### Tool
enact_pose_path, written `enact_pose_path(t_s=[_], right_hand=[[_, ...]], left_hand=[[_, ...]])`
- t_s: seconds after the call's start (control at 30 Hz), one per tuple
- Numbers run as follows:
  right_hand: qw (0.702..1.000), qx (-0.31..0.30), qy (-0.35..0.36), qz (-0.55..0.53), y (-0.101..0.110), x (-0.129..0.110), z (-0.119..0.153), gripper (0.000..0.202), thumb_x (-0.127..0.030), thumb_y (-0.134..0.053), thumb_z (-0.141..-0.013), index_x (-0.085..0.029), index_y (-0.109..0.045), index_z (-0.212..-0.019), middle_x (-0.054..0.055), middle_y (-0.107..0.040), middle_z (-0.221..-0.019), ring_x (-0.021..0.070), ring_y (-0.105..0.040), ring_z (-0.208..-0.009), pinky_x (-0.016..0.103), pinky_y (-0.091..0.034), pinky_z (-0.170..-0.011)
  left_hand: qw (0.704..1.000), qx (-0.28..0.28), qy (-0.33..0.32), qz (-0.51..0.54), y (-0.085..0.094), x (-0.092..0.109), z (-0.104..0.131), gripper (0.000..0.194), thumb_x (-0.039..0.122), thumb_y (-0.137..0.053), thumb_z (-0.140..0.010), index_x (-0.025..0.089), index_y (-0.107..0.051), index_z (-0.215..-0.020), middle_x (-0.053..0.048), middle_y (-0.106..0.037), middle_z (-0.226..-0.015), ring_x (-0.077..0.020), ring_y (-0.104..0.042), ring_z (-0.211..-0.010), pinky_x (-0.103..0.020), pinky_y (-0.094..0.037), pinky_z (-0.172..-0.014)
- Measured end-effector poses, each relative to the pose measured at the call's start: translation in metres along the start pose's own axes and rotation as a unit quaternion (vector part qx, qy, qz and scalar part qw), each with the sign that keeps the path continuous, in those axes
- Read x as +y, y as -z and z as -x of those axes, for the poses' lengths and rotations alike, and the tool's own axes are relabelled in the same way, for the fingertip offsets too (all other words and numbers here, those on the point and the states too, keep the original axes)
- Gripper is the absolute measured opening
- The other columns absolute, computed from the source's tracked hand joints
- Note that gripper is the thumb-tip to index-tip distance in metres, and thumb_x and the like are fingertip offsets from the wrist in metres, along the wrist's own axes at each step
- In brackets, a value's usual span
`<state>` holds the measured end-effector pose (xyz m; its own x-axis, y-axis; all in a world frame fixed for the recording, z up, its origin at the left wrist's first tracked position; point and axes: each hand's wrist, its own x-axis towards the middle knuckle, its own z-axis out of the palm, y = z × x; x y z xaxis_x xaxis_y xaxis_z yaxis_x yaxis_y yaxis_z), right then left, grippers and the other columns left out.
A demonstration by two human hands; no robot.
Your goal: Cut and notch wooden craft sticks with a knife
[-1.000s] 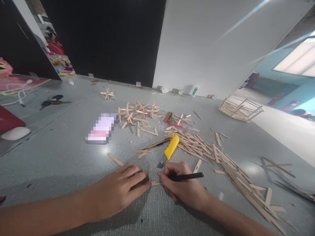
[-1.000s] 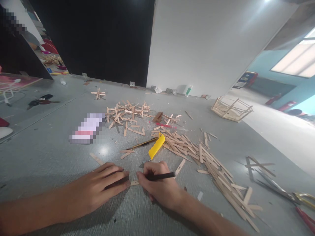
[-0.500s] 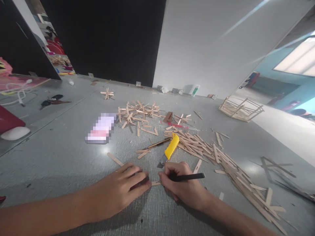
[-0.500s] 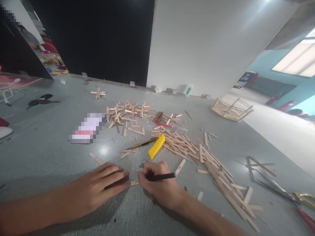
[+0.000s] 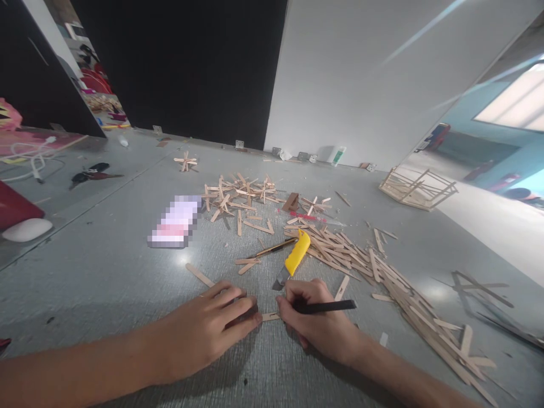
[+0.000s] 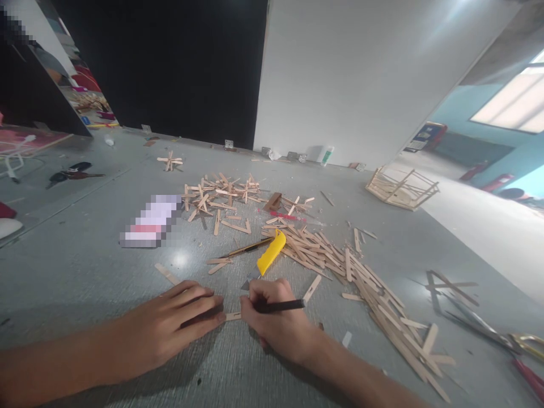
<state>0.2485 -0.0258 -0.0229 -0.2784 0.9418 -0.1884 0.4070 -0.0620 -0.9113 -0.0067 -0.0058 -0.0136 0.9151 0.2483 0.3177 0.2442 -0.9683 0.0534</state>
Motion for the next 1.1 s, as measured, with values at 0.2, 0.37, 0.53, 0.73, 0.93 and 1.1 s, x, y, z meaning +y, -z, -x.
enact_pose_path(t_s=[0.2, 0.37, 0.53, 0.73, 0.93, 1.1], right_hand=[[1.000, -0.003, -0.002, -0.003, -0.0002, -0.0007, 0.0008, 0.038, -0.035, -0.060, -0.092, -0.024, -0.040, -0.061, -0.008, -0.045, -0.042, 0.0073, -0.044, -0.031, 0.017, -0.032, -0.031], [1.000, -0.001, -0.006, -0.004, 0.0005, -0.0018, 0.0005, 0.038, -0.034, -0.061, -0.091, -0.024, -0.039, -0.061, -0.008, -0.046, -0.043, 0.0071, -0.044, -0.030, 0.017, -0.032, -0.030], [1.000, 0.003, -0.005, 0.001, 0.0009, -0.0011, 0.0002, 0.039, -0.034, -0.062, -0.091, -0.024, -0.039, -0.061, -0.008, -0.045, -0.043, 0.0066, -0.045, -0.031, 0.016, -0.032, -0.030], [1.000, 0.001, -0.005, -0.003, 0.0000, 0.0001, -0.0002, 0.039, -0.035, -0.061, -0.091, -0.024, -0.038, -0.062, -0.008, -0.044, -0.043, 0.0065, -0.044, -0.030, 0.016, -0.032, -0.030], [1.000, -0.003, 0.002, 0.001, 0.0009, 0.0002, -0.0004, 0.038, -0.034, -0.061, -0.091, -0.024, -0.038, -0.061, -0.008, -0.045, -0.042, 0.0075, -0.045, -0.030, 0.016, -0.031, -0.030], [1.000, -0.002, 0.010, 0.004, 0.0014, 0.0004, 0.0000, 0.038, -0.031, -0.061, -0.090, -0.024, -0.038, -0.060, -0.007, -0.045, -0.041, 0.0074, -0.046, -0.030, 0.016, -0.029, -0.031]], left_hand=[[1.000, 0.000, 0.003, 0.003, -0.0006, -0.0005, 0.0009, 0.033, 0.004, -0.050, -0.099, 0.009, -0.062, -0.129, -0.015, -0.066, -0.115, -0.0276, -0.059, -0.106, -0.044, -0.050, -0.095], [1.000, 0.002, 0.002, -0.001, 0.0004, -0.0004, -0.0007, 0.033, 0.005, -0.046, -0.101, 0.008, -0.061, -0.130, -0.015, -0.067, -0.115, -0.0272, -0.059, -0.104, -0.043, -0.051, -0.094], [1.000, 0.004, 0.002, -0.004, 0.0002, 0.0000, 0.0003, 0.032, 0.004, -0.047, -0.100, 0.008, -0.062, -0.128, -0.015, -0.067, -0.115, -0.0276, -0.059, -0.104, -0.044, -0.051, -0.094], [1.000, 0.001, 0.000, 0.000, 0.0006, -0.0006, 0.0013, 0.033, 0.005, -0.046, -0.100, 0.008, -0.062, -0.129, -0.016, -0.067, -0.116, -0.0277, -0.059, -0.104, -0.045, -0.052, -0.094], [1.000, -0.002, 0.002, 0.001, -0.0025, -0.0006, 0.0015, 0.033, 0.005, -0.048, -0.099, 0.008, -0.062, -0.129, -0.016, -0.067, -0.116, -0.0283, -0.059, -0.103, -0.045, -0.051, -0.092], [1.000, 0.005, 0.004, 0.002, -0.0007, 0.0005, 0.0002, 0.033, 0.004, -0.050, -0.098, 0.008, -0.063, -0.128, -0.015, -0.066, -0.115, -0.0276, -0.059, -0.103, -0.043, -0.050, -0.094]])
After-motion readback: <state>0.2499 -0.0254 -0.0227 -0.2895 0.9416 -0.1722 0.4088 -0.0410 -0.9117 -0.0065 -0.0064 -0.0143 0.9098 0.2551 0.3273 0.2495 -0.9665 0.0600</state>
